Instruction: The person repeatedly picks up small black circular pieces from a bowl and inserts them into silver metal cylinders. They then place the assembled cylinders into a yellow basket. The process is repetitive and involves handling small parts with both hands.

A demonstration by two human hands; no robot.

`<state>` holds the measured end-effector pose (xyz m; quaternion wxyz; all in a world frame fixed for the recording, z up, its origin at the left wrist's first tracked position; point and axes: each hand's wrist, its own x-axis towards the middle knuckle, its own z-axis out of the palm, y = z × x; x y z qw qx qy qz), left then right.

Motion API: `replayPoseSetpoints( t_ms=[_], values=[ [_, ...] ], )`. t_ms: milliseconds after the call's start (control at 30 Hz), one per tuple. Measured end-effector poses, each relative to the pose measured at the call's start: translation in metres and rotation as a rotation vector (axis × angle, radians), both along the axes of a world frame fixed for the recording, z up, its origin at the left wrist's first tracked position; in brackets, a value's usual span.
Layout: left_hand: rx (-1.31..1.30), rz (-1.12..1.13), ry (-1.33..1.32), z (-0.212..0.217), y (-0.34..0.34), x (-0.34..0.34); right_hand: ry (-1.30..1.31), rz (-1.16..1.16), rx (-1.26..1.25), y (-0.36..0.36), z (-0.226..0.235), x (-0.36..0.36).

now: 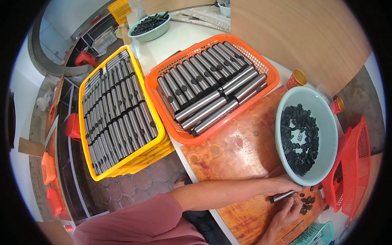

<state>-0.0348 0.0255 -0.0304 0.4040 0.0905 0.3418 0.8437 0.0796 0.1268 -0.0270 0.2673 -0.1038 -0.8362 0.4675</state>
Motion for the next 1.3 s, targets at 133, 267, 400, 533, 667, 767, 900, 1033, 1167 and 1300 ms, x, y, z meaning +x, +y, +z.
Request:
replayPoseSetpoints(
  t_ms=[133,267,400,533,667,767,900,1033,1167,1300],
  values=[
    [-0.005,-0.135,-0.072,0.006,-0.009,-0.004,-0.033,-0.014,0.003,0.001,0.0,0.001],
    [-0.002,-0.138,-0.085,-0.002,-0.006,-0.004,0.027,0.029,-0.014,-0.012,0.011,-0.004],
    [0.01,-0.145,-0.077,0.004,-0.01,-0.005,0.001,0.039,-0.031,-0.014,0.016,-0.003],
    [0.007,-0.121,-0.07,0.011,-0.013,-0.003,-0.062,0.062,-0.043,-0.007,0.015,0.001],
    [-0.018,-0.203,-0.084,0.006,-0.011,-0.006,-0.05,0.067,-0.043,-0.007,0.016,0.001],
    [0.003,-0.206,-0.041,0.004,-0.012,-0.008,-0.032,0.068,-0.053,-0.009,0.016,-0.001],
    [-0.006,-0.199,-0.036,-0.001,-0.009,-0.008,-0.046,0.064,-0.066,-0.007,0.014,0.0],
    [-0.024,-0.184,-0.052,0.003,-0.01,-0.006,-0.019,0.055,-0.07,-0.01,0.016,-0.001],
    [-0.021,-0.211,-0.071,0.001,-0.011,-0.007,0.008,0.034,-0.049,-0.019,0.019,-0.004],
    [-0.014,-0.204,-0.014,0.004,-0.013,-0.008,-0.037,0.067,-0.044,-0.011,0.019,-0.001]
  ],
)
